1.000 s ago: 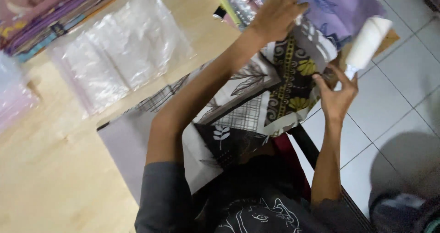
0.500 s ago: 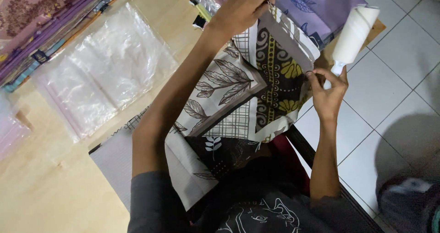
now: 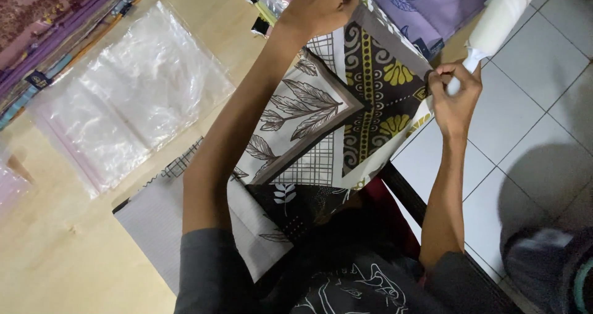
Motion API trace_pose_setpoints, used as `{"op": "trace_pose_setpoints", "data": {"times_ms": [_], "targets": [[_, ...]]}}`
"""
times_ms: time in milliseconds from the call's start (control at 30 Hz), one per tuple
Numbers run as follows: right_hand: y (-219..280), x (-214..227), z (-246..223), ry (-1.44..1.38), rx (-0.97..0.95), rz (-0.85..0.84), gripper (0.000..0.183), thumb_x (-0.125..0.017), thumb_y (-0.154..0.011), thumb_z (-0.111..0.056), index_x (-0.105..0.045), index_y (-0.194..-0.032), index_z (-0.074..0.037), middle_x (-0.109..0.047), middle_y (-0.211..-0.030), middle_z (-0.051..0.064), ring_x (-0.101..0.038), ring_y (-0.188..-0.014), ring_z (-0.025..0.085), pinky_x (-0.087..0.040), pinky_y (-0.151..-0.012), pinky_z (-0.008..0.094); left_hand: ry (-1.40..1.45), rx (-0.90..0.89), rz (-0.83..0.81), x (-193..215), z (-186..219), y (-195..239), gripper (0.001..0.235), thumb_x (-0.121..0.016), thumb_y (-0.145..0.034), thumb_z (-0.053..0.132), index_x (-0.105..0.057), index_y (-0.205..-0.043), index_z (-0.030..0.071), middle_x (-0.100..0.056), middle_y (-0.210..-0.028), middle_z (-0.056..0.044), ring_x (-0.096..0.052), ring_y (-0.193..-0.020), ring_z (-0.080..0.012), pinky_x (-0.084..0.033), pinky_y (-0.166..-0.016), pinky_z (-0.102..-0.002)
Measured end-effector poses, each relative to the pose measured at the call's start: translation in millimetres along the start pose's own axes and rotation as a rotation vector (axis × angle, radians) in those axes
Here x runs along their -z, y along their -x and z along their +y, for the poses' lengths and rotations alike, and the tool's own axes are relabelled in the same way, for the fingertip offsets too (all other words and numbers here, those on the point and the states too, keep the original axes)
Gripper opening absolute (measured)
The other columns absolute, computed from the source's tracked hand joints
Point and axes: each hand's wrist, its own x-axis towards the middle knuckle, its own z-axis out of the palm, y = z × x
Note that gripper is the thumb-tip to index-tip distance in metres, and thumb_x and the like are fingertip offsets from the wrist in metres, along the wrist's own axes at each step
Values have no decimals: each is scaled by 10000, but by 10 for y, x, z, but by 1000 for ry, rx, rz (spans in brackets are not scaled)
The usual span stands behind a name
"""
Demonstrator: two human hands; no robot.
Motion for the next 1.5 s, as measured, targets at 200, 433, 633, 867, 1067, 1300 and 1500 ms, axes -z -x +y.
{"op": "trace_pose_setpoints", "data": {"times_ms": [200,433,633,867,1067,1300,1500], "targets": [[42,38,97,-39,1,37,126,-720,-962,95,-694,-979,-27,-560,-1047,82,-476,-1020,215,-392,-876,358,-30,29,-54,-47,56,-144,153,-607,-962,-54,-528,-1015,67,-616,-1023,-159,-638,-1040,-286,-624,-751,-349],[147,358,-100,-31,-20,48,165,-816,-1014,117,-750,-1013,-34,-559,-976,42,-435,-980,178,-363,-878,329,196,-138,152,-62,-30,-247,124,-678,-951,-50,-620,-944,60,-587,-999,-110,-532,-956,-270,-461,-754,-394],[177,463,-305,-85,-76,42,168,-793,-1036,158,-728,-1003,7,-557,-1014,66,-531,-988,187,-530,-891,347,413,-162,183,-113,67,-298,87,-627,-985,-25,-643,-985,60,-670,-907,-76,-614,-786,-173,-487,-688,-282],[121,432,-286,-128,-93,53,140,-814,-1050,144,-743,-1039,24,-540,-1008,59,-500,-959,156,-579,-834,289,522,-167,273,-170,-37,-344,225,-646,-999,-51,-552,-1128,107,-600,-1109,-77,-650,-1051,-214,-559,-930,-319],[26,394,-297,-127,-93,38,160,-823,-1033,127,-760,-1054,-18,-551,-946,33,-503,-935,139,-565,-892,295,492,-117,317,-234,-85,-363,245,-669,-981,-30,-526,-1118,115,-597,-1048,-79,-649,-954,-208,-547,-849,-330],[23,259,-123,-24,-28,54,179,-832,-1011,141,-772,-1047,-23,-562,-1050,86,-513,-934,177,-483,-883,319,312,-215,349,-437,-188,-312,398,-640,-986,-130,-491,-1229,148,-533,-1170,-68,-632,-984,-205,-526,-848,-346],[78,213,-125,-87,-37,76,181,-804,-1011,144,-761,-1031,-31,-586,-1023,78,-515,-955,180,-496,-940,333,-649,-202,243,-321,135,-304,527,-749,-834,-172,-593,-1255,104,-511,-1322,-108,-541,-1236,-178,-549,-1066,-301]]}}
